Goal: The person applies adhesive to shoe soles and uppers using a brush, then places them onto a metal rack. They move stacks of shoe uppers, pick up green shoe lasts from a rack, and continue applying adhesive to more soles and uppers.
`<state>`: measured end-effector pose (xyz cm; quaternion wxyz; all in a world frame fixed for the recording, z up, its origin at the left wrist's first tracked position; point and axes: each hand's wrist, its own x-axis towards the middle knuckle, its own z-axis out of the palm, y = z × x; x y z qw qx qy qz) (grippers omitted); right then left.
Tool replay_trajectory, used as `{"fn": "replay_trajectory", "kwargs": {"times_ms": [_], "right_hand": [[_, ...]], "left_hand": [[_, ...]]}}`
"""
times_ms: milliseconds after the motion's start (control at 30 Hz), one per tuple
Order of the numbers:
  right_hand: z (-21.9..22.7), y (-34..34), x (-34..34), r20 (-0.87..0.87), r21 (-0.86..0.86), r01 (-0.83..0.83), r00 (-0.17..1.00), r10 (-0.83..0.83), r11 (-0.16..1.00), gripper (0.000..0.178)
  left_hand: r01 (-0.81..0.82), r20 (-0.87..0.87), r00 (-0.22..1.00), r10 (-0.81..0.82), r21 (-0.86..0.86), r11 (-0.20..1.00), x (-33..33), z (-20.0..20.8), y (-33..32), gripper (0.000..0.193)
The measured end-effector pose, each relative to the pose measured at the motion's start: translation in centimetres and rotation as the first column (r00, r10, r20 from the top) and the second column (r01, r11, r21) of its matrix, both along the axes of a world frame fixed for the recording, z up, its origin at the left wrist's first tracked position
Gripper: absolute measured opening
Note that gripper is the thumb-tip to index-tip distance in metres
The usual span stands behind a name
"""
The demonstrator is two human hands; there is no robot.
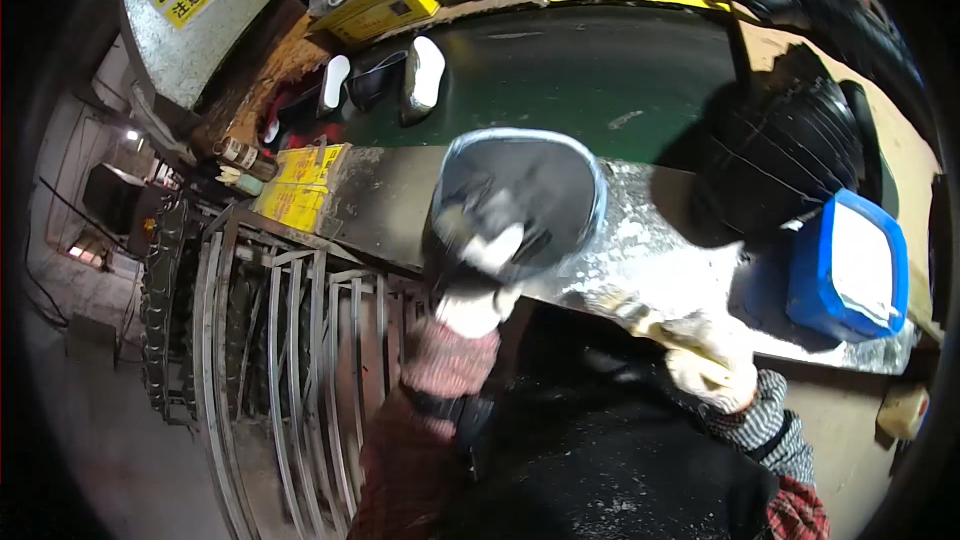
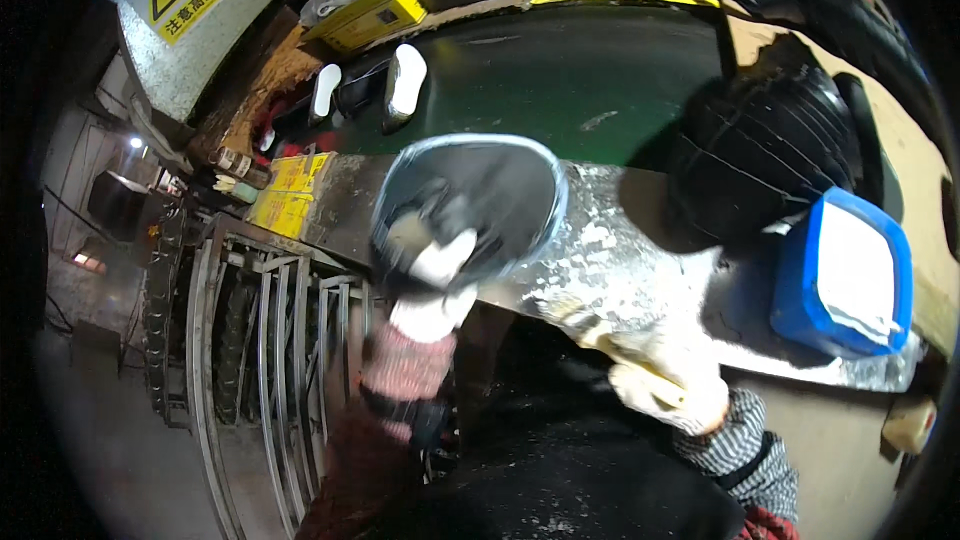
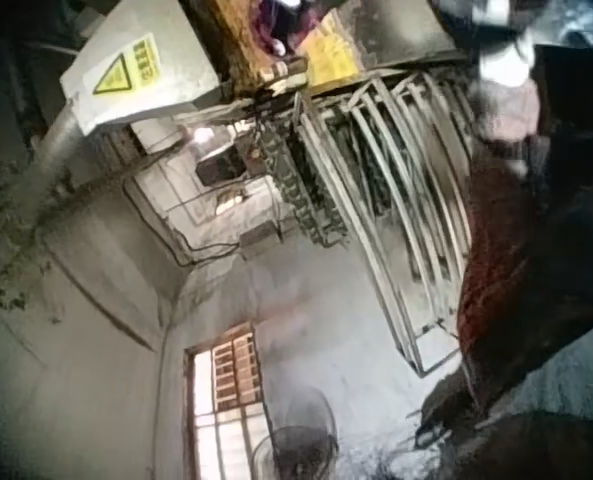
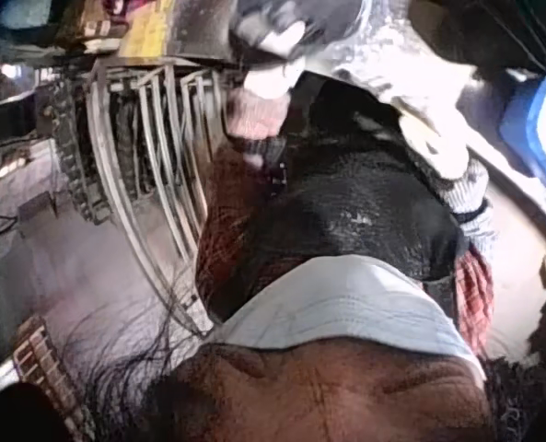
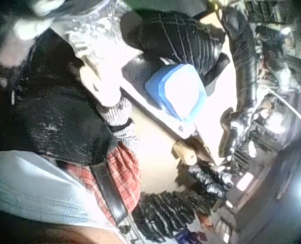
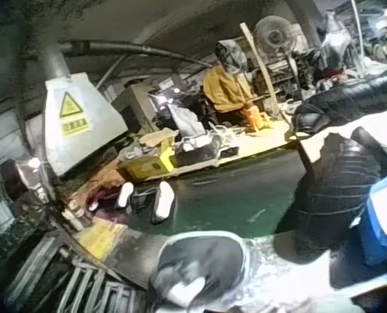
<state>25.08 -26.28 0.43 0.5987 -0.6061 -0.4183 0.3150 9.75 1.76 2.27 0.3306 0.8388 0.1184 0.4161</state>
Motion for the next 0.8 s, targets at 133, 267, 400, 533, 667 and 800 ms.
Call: {"fn": "replay_trajectory", "kwargs": {"times_ms": [133,267,400,533,667,800], "right_hand": [[1.8,2.4,1.2,0.502,0.209,0.131,0.836,-0.221,0.969,0.028],[0.7,1.1,2.2,0.565,0.185,0.179,0.785,-0.254,0.966,0.028],[-0.3,2.4,0.8,0.402,0.259,0.206,0.865,-0.299,0.944,0.034],[0.8,7.4,-2.0,0.402,0.215,-0.011,0.912,-0.078,0.977,0.038],[2.2,14.9,-8.8,0.324,0.276,-0.159,0.944,0.063,0.948,0.031],[1.7,21.3,-11.6,0.772,-0.155,-0.04,0.618,0.147,0.987,0.026]], "left_hand": [[-0.119,-0.575,0.787,0.225,0.216,0.969,5.7,-0.3,8.4,0.028],[-0.154,-0.232,0.964,0.13,-0.087,0.984,8.5,0.5,10.8,0.035],[0.355,0.218,0.88,-0.422,-0.892,0.279,-0.9,1.5,9.1,0.03],[-0.002,0.111,0.851,-0.513,-0.977,-0.215,-16.4,-7.6,4.1,0.031],[-0.545,-0.547,0.831,-0.1,-0.764,-0.344,-32.8,-25.9,-1.8,0.044],[-0.936,-0.937,0.344,0.067,-0.348,-0.053,-40.8,-39.5,-3.1,0.044]]}}
